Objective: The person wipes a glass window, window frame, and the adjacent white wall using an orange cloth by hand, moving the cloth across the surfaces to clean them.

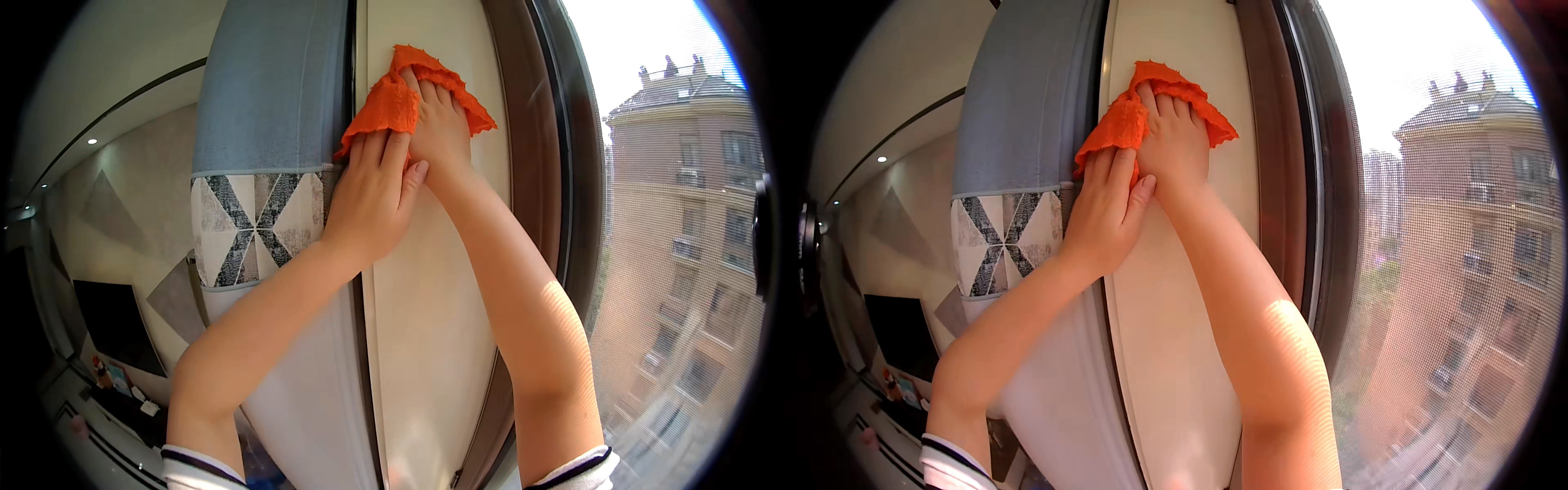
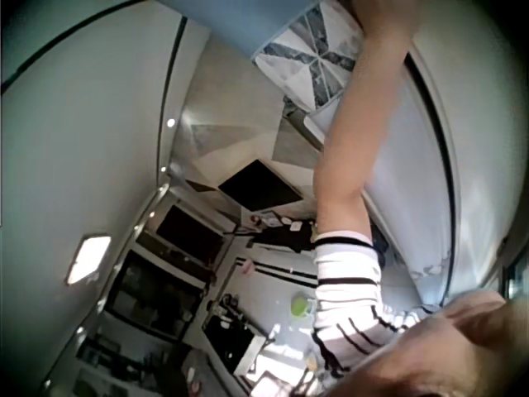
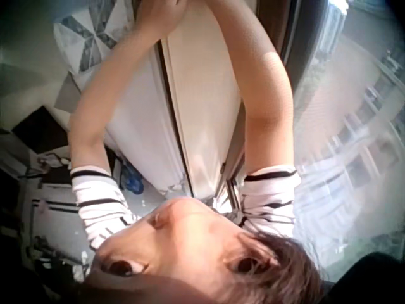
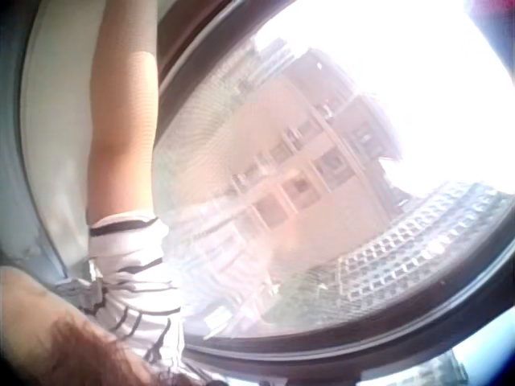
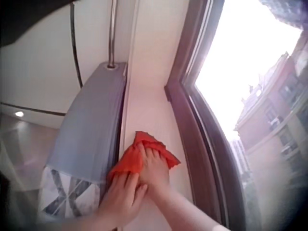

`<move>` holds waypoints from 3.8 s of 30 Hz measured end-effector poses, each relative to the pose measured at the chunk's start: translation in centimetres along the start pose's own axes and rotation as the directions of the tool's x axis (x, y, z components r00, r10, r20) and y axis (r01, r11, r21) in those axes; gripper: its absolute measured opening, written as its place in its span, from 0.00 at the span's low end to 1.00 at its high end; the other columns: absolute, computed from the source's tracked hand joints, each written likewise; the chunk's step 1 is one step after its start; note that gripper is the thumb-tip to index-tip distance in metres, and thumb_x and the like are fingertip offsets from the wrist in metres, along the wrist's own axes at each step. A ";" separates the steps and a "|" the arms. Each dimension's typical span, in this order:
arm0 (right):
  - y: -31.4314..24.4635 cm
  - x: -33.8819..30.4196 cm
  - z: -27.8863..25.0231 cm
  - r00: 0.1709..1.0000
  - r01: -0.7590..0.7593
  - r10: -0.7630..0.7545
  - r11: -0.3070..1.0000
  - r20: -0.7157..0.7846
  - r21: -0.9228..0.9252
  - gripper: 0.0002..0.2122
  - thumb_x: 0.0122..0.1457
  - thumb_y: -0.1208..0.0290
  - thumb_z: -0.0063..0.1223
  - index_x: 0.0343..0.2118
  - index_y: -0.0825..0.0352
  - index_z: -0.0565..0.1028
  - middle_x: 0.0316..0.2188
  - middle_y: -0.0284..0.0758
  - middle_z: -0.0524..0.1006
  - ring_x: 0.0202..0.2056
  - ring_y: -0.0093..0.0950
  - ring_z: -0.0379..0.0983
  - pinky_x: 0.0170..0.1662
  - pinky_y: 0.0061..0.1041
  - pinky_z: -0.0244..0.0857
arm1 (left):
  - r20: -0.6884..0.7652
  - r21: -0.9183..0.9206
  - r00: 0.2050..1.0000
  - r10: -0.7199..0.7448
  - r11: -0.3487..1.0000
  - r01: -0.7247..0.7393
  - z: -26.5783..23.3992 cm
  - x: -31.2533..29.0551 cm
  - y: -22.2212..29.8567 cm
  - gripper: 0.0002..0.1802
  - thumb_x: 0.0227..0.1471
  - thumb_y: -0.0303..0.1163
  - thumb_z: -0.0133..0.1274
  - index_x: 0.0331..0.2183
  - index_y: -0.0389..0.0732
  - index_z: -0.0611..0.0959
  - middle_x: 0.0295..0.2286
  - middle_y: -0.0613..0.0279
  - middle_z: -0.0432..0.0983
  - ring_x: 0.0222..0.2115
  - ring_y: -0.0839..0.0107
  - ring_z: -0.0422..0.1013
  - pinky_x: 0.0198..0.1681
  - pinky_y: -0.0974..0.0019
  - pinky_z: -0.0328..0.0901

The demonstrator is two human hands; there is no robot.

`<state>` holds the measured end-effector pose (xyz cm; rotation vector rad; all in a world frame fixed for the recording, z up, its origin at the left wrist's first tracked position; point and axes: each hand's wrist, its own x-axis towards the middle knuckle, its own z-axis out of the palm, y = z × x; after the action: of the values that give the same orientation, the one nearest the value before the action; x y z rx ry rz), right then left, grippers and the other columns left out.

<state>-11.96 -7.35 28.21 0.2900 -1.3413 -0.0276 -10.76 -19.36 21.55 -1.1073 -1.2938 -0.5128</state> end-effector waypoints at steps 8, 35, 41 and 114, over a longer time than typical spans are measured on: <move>4.2 5.8 1.8 0.993 0.093 -0.081 0.983 0.086 -0.156 0.27 0.58 0.66 0.40 0.62 0.61 0.56 0.51 0.36 0.70 0.55 0.33 0.62 0.60 0.32 0.53 | -0.063 0.168 0.996 0.069 0.984 -0.058 1.6 5.6 -1.8 0.29 0.62 0.42 0.40 0.56 0.31 0.60 0.50 0.37 0.61 0.50 0.39 0.59 0.53 0.50 0.57; 8.3 14.2 2.4 0.971 -0.166 0.141 0.979 0.194 0.119 0.27 0.60 0.61 0.32 0.63 0.61 0.54 0.63 0.38 0.58 0.64 0.37 0.50 0.65 0.37 0.46 | -0.202 0.513 0.950 0.240 0.852 -0.106 4.3 10.8 -6.1 0.18 0.58 0.35 0.44 0.45 0.32 0.69 0.43 0.46 0.69 0.47 0.50 0.64 0.52 0.53 0.59; 5.4 13.6 2.4 0.971 -0.060 0.006 0.974 0.238 0.217 0.25 0.61 0.64 0.32 0.62 0.58 0.58 0.62 0.34 0.61 0.64 0.35 0.52 0.63 0.38 0.51 | -0.223 0.414 0.960 0.171 0.908 -0.066 3.1 8.8 -5.9 0.21 0.57 0.34 0.45 0.47 0.28 0.67 0.43 0.37 0.66 0.46 0.43 0.62 0.52 0.50 0.57; -4.6 -19.1 -7.3 0.869 -0.457 0.423 0.885 0.258 0.087 0.20 0.59 0.67 0.43 0.53 0.71 0.64 0.43 0.44 0.71 0.46 0.42 0.66 0.48 0.39 0.61 | 0.071 0.427 0.997 -0.032 0.904 -0.001 3.8 -4.1 3.9 0.20 0.56 0.36 0.47 0.48 0.36 0.71 0.43 0.49 0.64 0.46 0.51 0.62 0.49 0.53 0.60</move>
<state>-8.71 -6.88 7.51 0.0962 -1.6217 0.4373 -10.49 -15.52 15.99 -0.7534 -1.4005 -0.1815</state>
